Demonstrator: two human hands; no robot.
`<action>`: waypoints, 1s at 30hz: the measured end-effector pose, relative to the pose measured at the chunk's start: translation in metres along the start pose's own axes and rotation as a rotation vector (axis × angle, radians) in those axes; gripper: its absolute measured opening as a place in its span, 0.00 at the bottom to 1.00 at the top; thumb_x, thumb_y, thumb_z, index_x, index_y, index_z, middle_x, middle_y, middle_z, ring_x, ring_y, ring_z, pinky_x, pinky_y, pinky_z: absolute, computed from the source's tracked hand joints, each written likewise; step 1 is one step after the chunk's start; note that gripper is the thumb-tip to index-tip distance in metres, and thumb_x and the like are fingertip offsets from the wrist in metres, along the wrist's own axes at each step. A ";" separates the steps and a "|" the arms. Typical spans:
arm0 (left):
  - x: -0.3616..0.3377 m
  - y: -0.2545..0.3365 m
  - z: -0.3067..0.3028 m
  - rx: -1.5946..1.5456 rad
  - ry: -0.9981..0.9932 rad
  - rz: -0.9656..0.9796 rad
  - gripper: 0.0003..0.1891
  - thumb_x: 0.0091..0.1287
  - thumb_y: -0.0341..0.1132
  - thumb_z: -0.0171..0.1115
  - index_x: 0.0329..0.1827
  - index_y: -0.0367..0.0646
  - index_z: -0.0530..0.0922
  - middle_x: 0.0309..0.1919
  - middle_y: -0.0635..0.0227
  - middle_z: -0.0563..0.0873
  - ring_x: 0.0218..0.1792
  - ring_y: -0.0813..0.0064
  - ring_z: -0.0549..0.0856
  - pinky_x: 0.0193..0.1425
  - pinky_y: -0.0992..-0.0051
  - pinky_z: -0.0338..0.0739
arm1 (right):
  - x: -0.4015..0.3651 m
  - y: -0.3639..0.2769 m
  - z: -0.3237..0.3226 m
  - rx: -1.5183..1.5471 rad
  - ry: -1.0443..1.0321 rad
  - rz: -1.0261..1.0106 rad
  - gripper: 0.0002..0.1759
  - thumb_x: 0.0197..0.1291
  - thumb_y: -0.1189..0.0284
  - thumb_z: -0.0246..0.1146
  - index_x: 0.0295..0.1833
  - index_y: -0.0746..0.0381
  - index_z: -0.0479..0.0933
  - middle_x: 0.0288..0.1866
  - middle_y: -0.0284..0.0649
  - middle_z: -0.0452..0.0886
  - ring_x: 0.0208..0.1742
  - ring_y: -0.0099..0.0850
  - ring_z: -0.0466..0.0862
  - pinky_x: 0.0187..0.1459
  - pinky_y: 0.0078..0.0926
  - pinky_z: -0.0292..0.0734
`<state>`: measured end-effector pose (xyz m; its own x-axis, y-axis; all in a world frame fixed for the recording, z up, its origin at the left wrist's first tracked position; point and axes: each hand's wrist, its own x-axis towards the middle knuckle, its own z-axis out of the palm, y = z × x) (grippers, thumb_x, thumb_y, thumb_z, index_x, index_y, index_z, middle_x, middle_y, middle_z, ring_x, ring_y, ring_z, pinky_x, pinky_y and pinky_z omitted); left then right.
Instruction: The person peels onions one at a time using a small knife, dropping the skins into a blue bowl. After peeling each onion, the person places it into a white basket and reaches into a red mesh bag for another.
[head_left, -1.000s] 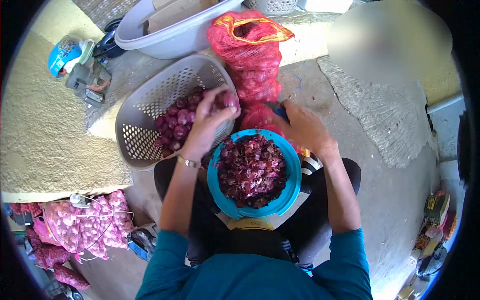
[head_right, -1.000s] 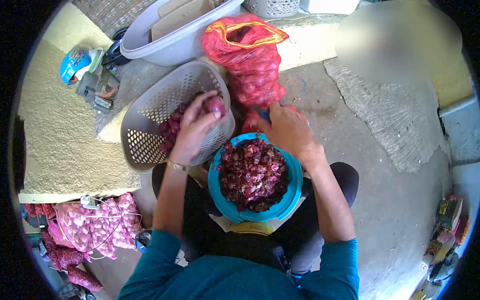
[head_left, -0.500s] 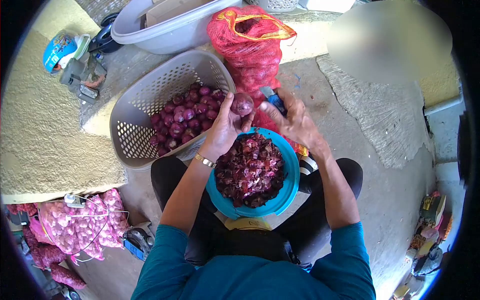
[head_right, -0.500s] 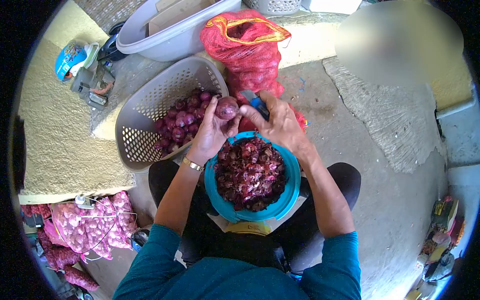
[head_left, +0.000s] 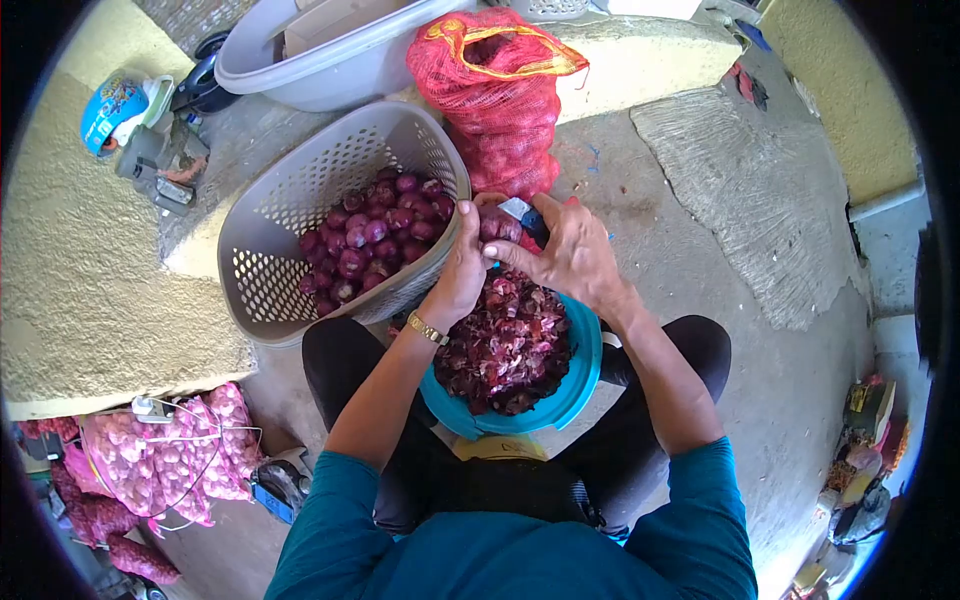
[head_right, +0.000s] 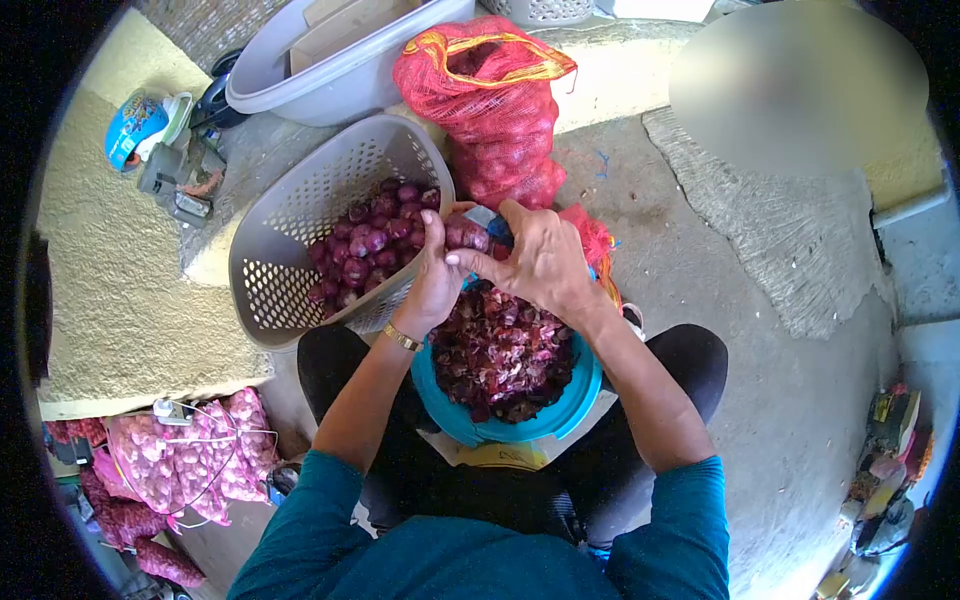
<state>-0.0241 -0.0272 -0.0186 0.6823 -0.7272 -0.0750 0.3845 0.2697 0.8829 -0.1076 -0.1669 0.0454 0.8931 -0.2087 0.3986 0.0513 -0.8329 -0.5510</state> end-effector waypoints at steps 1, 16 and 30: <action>0.001 -0.001 -0.001 0.012 0.008 0.007 0.38 0.73 0.69 0.32 0.66 0.45 0.67 0.53 0.69 0.79 0.53 0.78 0.80 0.60 0.72 0.75 | 0.001 0.000 0.000 -0.023 -0.026 0.010 0.38 0.47 0.39 0.73 0.42 0.66 0.79 0.23 0.51 0.81 0.29 0.50 0.85 0.29 0.41 0.79; 0.006 -0.006 0.003 0.330 0.180 0.165 0.38 0.75 0.69 0.26 0.50 0.45 0.77 0.32 0.78 0.76 0.31 0.87 0.73 0.34 0.83 0.67 | -0.007 0.017 0.033 0.083 -0.052 -0.049 0.37 0.56 0.39 0.66 0.36 0.69 0.75 0.23 0.56 0.80 0.27 0.55 0.84 0.29 0.47 0.79; -0.002 0.006 -0.004 0.237 0.214 -0.095 0.34 0.76 0.66 0.31 0.49 0.44 0.75 0.34 0.74 0.77 0.32 0.86 0.74 0.32 0.83 0.71 | -0.008 0.018 0.034 -0.005 -0.066 -0.054 0.38 0.61 0.37 0.59 0.32 0.68 0.73 0.19 0.56 0.78 0.23 0.56 0.82 0.24 0.47 0.77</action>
<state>-0.0205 -0.0217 -0.0153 0.7750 -0.5863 -0.2357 0.3146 0.0346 0.9486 -0.0982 -0.1623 0.0074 0.9164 -0.1296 0.3787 0.0982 -0.8444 -0.5267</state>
